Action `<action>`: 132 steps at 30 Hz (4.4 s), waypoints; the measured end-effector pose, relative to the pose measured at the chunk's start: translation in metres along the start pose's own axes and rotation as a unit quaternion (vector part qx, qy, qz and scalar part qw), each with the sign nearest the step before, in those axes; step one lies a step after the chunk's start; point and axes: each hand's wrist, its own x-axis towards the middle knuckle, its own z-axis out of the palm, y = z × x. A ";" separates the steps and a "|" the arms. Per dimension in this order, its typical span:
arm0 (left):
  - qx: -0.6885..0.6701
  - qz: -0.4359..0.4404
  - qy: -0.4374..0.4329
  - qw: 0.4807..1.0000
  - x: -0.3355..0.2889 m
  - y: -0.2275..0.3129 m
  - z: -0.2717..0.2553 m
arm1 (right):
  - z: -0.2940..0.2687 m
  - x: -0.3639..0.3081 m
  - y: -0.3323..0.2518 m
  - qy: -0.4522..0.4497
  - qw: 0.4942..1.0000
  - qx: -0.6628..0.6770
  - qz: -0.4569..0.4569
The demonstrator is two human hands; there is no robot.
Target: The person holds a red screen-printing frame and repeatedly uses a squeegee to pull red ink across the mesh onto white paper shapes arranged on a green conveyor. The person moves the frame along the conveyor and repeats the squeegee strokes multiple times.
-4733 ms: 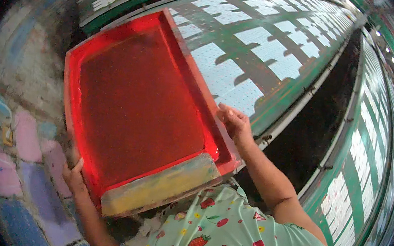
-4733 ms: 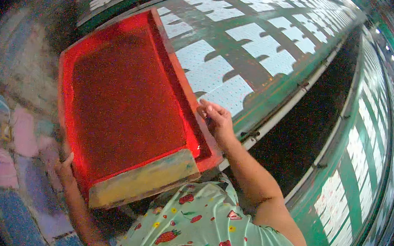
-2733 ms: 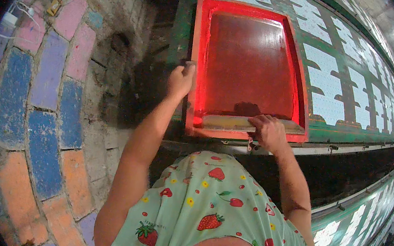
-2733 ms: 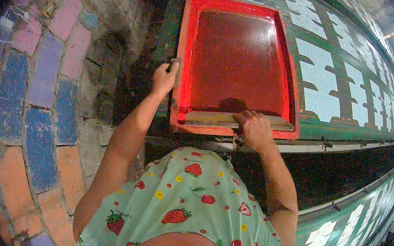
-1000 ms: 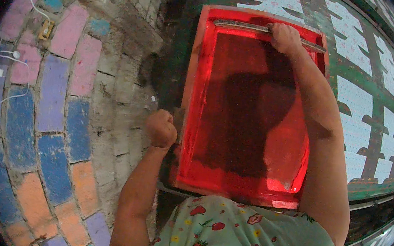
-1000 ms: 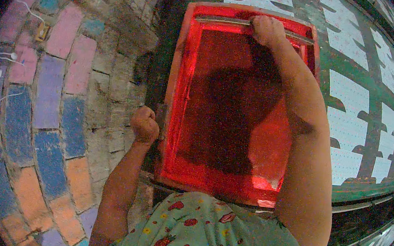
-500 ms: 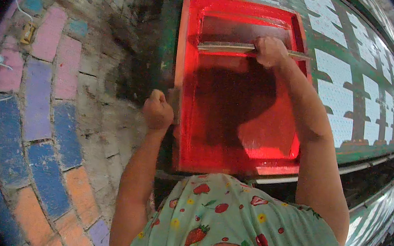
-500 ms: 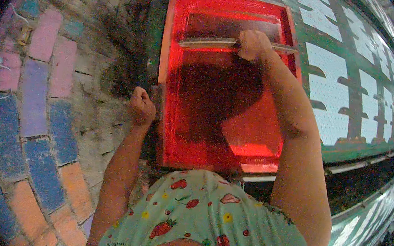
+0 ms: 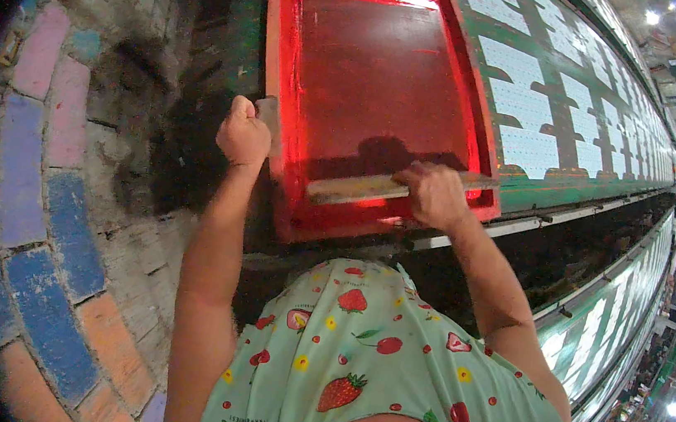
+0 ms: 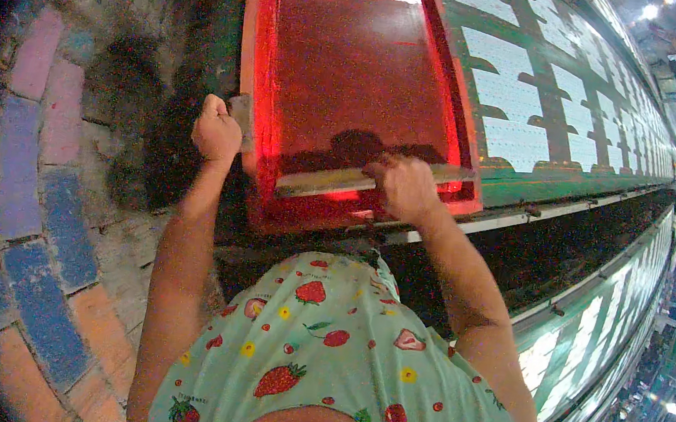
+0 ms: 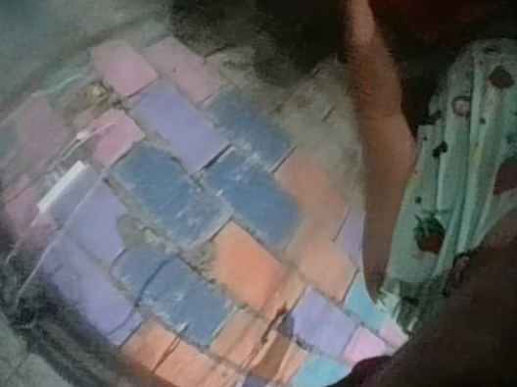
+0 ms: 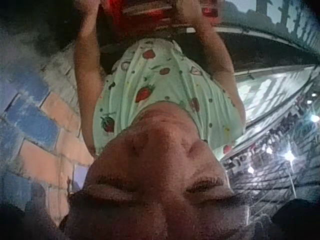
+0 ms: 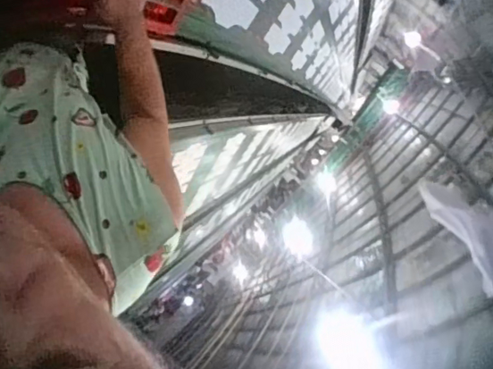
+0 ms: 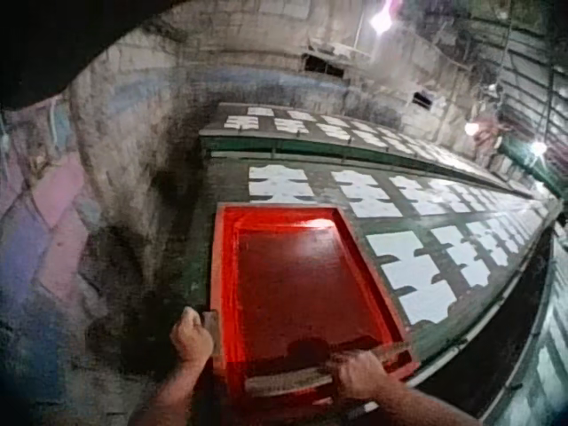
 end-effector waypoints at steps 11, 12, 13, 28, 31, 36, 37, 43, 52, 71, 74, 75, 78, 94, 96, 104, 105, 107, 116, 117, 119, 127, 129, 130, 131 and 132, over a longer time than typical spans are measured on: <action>0.061 0.014 -0.026 0.998 0.003 0.003 -0.002 | 0.008 -0.068 -0.018 0.059 0.994 0.062 -0.065; 0.072 0.014 -0.028 0.997 0.004 0.003 -0.003 | 0.007 -0.072 -0.010 0.060 0.991 0.079 -0.087; 0.091 0.006 -0.032 0.995 0.004 0.003 -0.003 | 0.006 -0.076 0.000 0.061 0.988 0.096 -0.108; 0.042 0.073 -0.003 0.996 0.020 -0.061 0.010 | -0.039 -0.181 0.185 0.206 0.963 0.157 -0.074; 0.035 0.044 0.004 0.998 0.020 -0.065 0.014 | -0.035 -0.174 0.194 0.216 0.961 0.157 -0.068; 0.167 -0.014 -0.002 0.986 0.003 -0.030 0.008 | -0.024 -0.149 0.199 0.219 0.965 0.142 -0.002; 0.152 0.005 -0.001 0.988 0.002 -0.025 0.007 | -0.022 -0.142 0.201 0.220 0.965 0.138 0.022; 0.128 0.074 -0.030 0.988 0.006 -0.039 0.004 | -0.002 -0.096 0.219 0.179 0.957 0.157 0.166; 0.045 0.069 -0.023 0.996 0.002 -0.038 0.010 | 0.026 -0.066 0.226 0.123 0.938 0.195 0.259; 0.092 -0.290 -0.108 0.946 0.032 -0.011 0.019 | -0.009 -0.062 0.227 0.192 0.903 0.248 0.294; -0.030 -0.353 -0.042 0.934 0.030 0.029 0.021 | -0.020 -0.061 0.253 0.193 0.909 0.228 0.290; -0.053 -0.348 -0.078 0.933 0.028 0.044 0.023 | -0.022 -0.065 0.266 0.187 0.911 0.220 0.293; -0.106 -0.367 -0.147 0.912 0.025 0.083 0.038 | -0.026 -0.085 0.313 0.191 0.897 0.256 0.305; -0.097 -0.255 -0.040 0.961 -0.112 0.340 0.247 | -0.021 -0.245 0.594 0.215 0.872 0.222 0.380; -0.087 -0.288 -0.117 0.947 -0.112 0.363 0.246 | -0.017 -0.254 0.614 0.233 0.870 0.234 0.366; -0.072 -0.242 -0.064 0.965 -0.128 0.418 0.265 | -0.010 -0.275 0.653 0.216 0.862 0.257 0.381; -0.054 -0.248 -0.091 0.963 -0.128 0.419 0.264 | -0.010 -0.278 0.657 0.202 0.864 0.265 0.376; -0.030 -0.249 -0.089 0.964 -0.129 0.421 0.265 | -0.009 -0.279 0.660 0.215 0.872 0.254 0.359; 0.026 -0.238 -0.178 0.954 -0.127 0.429 0.270 | -0.028 -0.310 0.568 0.229 0.972 0.040 0.036; 0.023 -0.242 -0.179 0.953 -0.126 0.427 0.272 | -0.030 -0.318 0.549 0.194 0.976 0.081 -0.049; 0.027 -0.218 -0.140 0.966 -0.129 0.421 0.278 | -0.025 -0.317 0.514 0.085 0.968 0.138 -0.191; -0.043 -0.055 0.116 0.991 -0.145 0.395 0.296 | -0.047 -0.286 0.470 0.102 0.985 0.033 -0.135; -0.039 -0.065 0.122 0.990 -0.145 0.394 0.296 | -0.047 -0.271 0.450 0.056 0.992 0.024 -0.114; -0.037 -0.086 0.105 0.990 -0.145 0.395 0.296 | -0.049 -0.265 0.442 0.048 0.992 0.028 -0.110; -0.042 -0.071 0.106 0.991 -0.145 0.395 0.296 | -0.051 -0.256 0.435 -0.001 0.995 -0.030 -0.094; -0.048 -0.062 0.095 0.992 -0.146 0.396 0.295 | -0.055 -0.252 0.431 -0.015 0.997 -0.039 -0.069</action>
